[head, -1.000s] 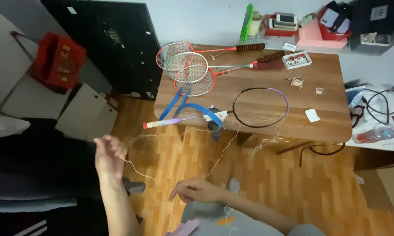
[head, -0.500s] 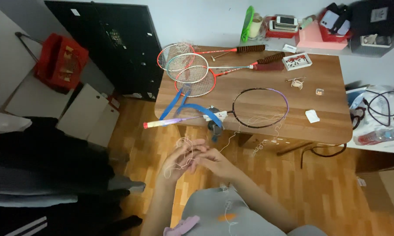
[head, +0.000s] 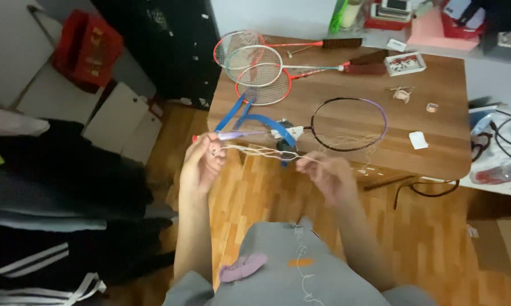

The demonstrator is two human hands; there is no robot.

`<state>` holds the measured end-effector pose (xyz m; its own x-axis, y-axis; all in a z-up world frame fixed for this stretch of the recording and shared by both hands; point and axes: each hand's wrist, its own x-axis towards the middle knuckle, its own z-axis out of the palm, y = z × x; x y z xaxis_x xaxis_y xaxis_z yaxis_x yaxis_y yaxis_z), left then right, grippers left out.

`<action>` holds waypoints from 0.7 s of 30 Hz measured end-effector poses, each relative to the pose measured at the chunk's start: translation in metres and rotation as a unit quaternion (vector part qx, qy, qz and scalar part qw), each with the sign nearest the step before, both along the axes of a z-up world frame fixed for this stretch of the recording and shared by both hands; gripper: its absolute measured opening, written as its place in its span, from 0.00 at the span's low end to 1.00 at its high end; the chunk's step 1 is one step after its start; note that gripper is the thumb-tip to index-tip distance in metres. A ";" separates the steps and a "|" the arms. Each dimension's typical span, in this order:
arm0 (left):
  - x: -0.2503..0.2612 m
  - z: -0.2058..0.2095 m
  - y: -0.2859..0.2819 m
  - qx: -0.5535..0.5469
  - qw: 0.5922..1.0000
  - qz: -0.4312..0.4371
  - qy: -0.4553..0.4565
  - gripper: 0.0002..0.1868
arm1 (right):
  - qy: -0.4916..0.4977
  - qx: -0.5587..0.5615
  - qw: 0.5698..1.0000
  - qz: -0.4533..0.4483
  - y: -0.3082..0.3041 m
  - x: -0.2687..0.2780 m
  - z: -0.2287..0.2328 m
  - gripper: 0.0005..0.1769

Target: Untangling a long piece of white string near a badminton racket on a desk.

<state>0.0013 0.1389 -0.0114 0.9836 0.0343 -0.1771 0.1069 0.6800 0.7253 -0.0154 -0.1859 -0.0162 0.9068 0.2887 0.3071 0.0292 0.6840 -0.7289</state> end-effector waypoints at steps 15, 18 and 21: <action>0.003 0.030 -0.005 0.144 0.979 0.120 -0.075 0.22 | 0.123 0.138 0.980 -0.074 -0.064 0.003 -0.049 0.24; 0.004 0.033 -0.001 0.205 0.964 0.141 -0.090 0.21 | 0.107 0.143 0.981 -0.071 -0.064 0.003 -0.067 0.23; 0.004 0.034 -0.001 0.209 0.963 0.144 -0.092 0.21 | 0.123 0.108 0.982 -0.098 -0.046 -0.002 -0.041 0.21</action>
<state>0.0057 0.1380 0.0226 0.9361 0.3407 0.0877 -0.1992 0.3077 0.9304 -0.0171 -0.2321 -0.0570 0.9928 0.0529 0.1073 0.0178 0.8216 -0.5697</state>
